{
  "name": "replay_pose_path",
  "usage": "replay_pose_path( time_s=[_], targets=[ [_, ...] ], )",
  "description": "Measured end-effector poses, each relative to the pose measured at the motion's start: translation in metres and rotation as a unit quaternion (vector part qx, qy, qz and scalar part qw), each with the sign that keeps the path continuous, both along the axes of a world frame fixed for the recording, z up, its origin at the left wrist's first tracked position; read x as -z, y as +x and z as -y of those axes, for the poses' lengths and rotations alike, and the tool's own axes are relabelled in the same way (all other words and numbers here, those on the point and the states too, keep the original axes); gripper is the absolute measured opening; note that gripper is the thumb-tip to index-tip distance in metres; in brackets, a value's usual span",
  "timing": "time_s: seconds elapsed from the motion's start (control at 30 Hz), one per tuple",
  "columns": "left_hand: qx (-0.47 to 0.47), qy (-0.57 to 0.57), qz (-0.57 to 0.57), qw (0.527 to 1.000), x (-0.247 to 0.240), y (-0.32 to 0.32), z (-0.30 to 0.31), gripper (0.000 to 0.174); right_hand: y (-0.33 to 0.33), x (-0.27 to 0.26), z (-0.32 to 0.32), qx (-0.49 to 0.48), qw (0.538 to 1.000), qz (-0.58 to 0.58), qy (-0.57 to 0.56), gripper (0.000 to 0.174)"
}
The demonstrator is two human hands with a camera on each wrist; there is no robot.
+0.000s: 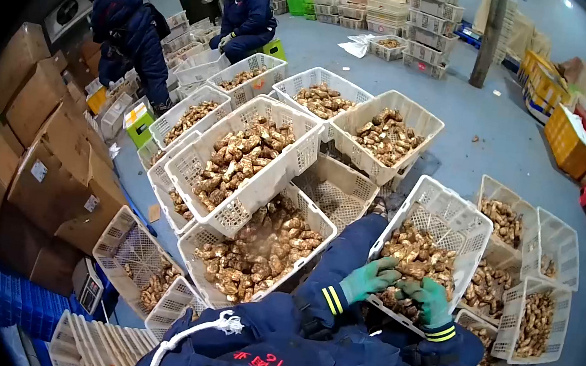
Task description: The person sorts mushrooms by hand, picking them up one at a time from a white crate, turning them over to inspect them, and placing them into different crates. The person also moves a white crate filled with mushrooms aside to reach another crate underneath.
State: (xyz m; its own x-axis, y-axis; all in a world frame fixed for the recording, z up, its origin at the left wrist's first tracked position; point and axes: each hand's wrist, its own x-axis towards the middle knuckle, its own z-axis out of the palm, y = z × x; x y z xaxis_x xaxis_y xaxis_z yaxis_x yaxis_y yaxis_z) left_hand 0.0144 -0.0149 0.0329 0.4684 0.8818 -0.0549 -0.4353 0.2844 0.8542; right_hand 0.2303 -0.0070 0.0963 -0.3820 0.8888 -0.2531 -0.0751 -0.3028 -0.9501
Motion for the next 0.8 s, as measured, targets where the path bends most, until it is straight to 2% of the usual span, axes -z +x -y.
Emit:
replay_pose_path(
  time_s=[0.03,0.07,0.1,0.13,0.17,0.23,0.27,0.33,0.37,0.43,0.47,0.53,0.57,0.6,0.63,0.67,0.7,0.73,0.8],
  targets=[
    [0.019,0.015,-0.024,0.999,-0.013,0.005,-0.001,0.060,-0.007,-0.011,0.007,-0.026,0.998,0.043,0.033,0.009],
    [0.038,0.031,-0.048,0.998,-0.027,0.011,-0.002,0.061,-0.008,0.004,0.001,-0.087,0.944,0.086,0.306,0.010],
    [0.035,0.060,-0.088,0.994,-0.033,0.017,0.000,0.062,-0.009,0.021,-0.004,-0.142,0.814,0.124,0.549,0.012],
    [0.035,-0.010,0.073,0.997,-0.037,0.015,0.008,0.063,-0.006,0.036,-0.007,-0.150,0.829,0.094,0.531,0.014],
    [0.016,-0.062,0.063,0.996,-0.044,0.014,0.010,0.058,-0.011,0.022,-0.001,-0.160,0.831,0.162,0.508,0.020],
    [-0.013,-0.090,0.006,0.996,-0.046,0.009,0.009,0.048,-0.011,0.029,0.004,-0.187,0.918,0.100,0.334,0.026],
    [-0.043,-0.089,0.015,0.995,-0.043,0.008,0.010,0.043,-0.012,0.013,0.008,-0.214,0.925,0.124,0.289,0.027],
    [-0.083,-0.079,0.064,0.991,-0.026,-0.006,-0.009,0.038,-0.006,0.005,-0.006,-0.220,0.870,0.187,0.399,0.028],
    [-0.125,-0.103,0.080,0.984,-0.043,-0.025,-0.017,0.037,0.005,0.015,-0.012,-0.199,0.789,0.228,0.535,0.027],
    [-0.210,-0.143,0.110,0.961,-0.076,-0.064,-0.033,0.036,0.034,0.014,-0.019,-0.142,0.784,0.282,0.535,0.031],
    [-0.228,-0.131,0.117,0.958,-0.083,-0.102,-0.049,0.043,0.052,0.009,-0.018,-0.126,0.820,0.335,0.447,0.032],
    [-0.195,-0.082,0.132,0.968,-0.093,-0.180,-0.071,0.057,0.099,0.019,-0.028,-0.068,0.837,0.376,0.392,0.034],
    [-0.172,-0.058,0.139,0.974,-0.094,-0.213,-0.078,0.064,0.120,0.032,-0.031,-0.031,0.824,0.367,0.430,0.037],
    [-0.162,-0.050,0.142,0.975,-0.093,-0.235,-0.080,0.072,0.125,0.020,-0.029,0.065,0.940,0.275,0.193,0.041],
    [-0.169,-0.048,0.136,0.975,-0.092,-0.230,-0.080,0.070,0.126,0.009,-0.032,0.159,0.973,0.155,-0.054,0.044],
    [-0.175,-0.046,0.130,0.975,-0.090,-0.225,-0.080,0.069,0.143,0.024,-0.034,0.178,0.974,0.133,-0.045,0.048],
    [-0.121,0.073,0.076,0.987,-0.057,-0.207,-0.077,0.063,0.149,0.031,-0.041,0.199,0.969,0.136,-0.062,0.046],
    [-0.140,-0.008,0.051,0.989,-0.072,-0.138,-0.061,0.049,0.165,0.057,-0.055,0.142,0.967,0.208,0.047,0.045],
    [-0.093,-0.108,0.118,0.983,-0.049,-0.104,-0.057,0.037,0.157,0.063,-0.066,0.169,0.963,0.205,-0.046,0.041]
  ],
)
